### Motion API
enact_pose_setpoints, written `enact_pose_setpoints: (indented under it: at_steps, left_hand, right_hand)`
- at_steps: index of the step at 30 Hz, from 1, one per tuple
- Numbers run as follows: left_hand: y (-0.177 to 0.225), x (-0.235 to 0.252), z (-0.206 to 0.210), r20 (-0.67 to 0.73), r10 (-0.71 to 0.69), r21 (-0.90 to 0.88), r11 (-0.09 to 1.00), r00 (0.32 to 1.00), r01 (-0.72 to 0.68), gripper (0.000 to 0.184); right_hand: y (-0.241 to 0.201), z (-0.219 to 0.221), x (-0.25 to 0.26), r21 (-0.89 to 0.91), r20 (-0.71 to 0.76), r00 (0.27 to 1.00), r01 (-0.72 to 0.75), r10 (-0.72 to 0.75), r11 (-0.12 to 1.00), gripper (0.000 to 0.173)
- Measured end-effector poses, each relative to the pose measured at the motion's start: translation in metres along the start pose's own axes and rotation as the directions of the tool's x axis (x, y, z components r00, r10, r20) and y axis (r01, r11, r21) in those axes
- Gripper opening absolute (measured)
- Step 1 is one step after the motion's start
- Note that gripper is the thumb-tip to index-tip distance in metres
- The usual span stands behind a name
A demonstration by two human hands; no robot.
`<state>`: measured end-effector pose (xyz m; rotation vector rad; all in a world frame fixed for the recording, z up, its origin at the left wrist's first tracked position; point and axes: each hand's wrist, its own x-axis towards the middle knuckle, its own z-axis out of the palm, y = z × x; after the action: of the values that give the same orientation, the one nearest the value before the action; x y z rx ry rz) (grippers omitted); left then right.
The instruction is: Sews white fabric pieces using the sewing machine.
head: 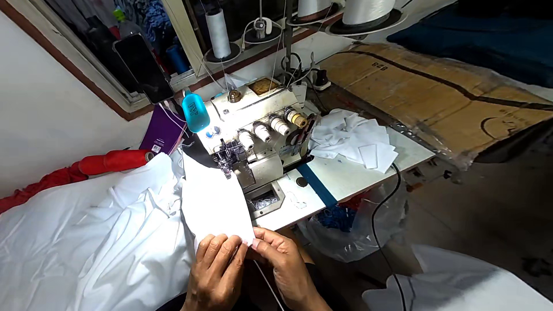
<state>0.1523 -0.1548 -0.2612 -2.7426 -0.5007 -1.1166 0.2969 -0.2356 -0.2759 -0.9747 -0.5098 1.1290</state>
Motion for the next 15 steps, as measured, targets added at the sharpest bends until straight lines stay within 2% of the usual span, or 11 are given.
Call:
enact_pose_setpoints:
  at_steps: [3, 7, 11, 15]
  left_hand:
    - [0.002, 0.002, -0.005, 0.047, -0.005, -0.029, 1.000, 0.999, 0.007, 0.015]
    - [0.001, 0.025, -0.017, 0.137, -0.188, -0.139, 0.968, 0.973, 0.207, 0.022]
    - [-0.006, 0.043, 0.006, 0.114, -0.334, 0.121, 0.940, 0.936, 0.320, 0.038]
    - [-0.009, 0.051, 0.018, 0.118, -0.429, 0.268, 0.882, 0.896, 0.387, 0.042]
  right_hand:
    - [-0.004, 0.003, 0.002, 0.046, -0.006, 0.999, -0.052, 0.052, 0.998, 0.018]
    - [-0.007, 0.010, 0.003, 0.022, -0.095, 0.988, -0.119, 0.121, 0.993, 0.010]
    - [-0.012, 0.015, 0.002, 0.008, -0.108, 0.984, -0.141, 0.141, 0.990, 0.010]
    - [-0.009, 0.017, 0.021, 0.001, -0.094, 0.990, -0.103, 0.103, 0.995, 0.011]
